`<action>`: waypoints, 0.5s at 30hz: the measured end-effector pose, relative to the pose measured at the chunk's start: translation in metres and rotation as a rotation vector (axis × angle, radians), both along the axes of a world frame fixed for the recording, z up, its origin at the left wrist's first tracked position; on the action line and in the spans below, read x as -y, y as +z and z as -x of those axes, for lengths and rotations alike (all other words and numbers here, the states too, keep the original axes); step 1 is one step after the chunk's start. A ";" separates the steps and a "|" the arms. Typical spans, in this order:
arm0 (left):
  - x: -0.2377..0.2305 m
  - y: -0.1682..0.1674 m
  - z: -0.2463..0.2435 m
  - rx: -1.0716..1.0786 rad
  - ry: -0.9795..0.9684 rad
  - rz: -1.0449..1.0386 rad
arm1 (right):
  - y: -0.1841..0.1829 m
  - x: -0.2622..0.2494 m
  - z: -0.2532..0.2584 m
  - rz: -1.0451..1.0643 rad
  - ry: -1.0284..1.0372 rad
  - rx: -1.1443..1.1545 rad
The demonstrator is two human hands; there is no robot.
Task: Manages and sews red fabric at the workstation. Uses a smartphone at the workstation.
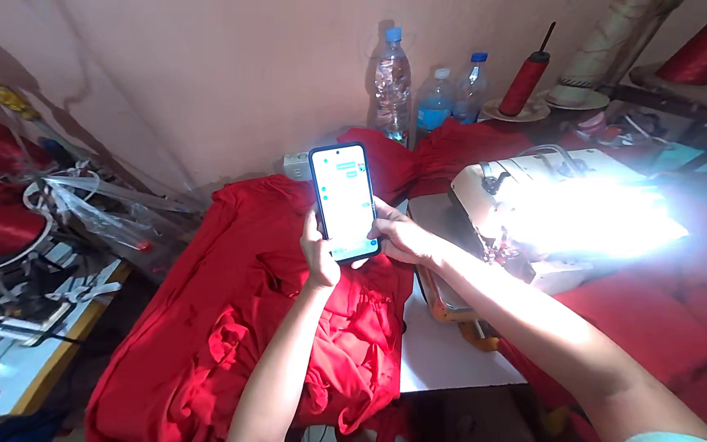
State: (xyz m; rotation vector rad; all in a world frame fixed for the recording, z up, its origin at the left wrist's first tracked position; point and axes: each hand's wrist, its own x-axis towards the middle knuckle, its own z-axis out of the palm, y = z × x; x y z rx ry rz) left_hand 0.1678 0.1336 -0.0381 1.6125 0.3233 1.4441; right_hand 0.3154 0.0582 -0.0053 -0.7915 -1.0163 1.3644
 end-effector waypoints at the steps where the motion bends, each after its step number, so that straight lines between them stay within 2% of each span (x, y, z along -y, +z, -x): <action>1: 0.000 0.001 0.000 0.002 -0.002 0.007 | 0.000 0.000 0.000 -0.008 0.002 0.007; 15: 0.000 0.000 -0.001 0.046 -0.040 -0.001 | -0.003 0.000 0.000 -0.044 -0.016 0.064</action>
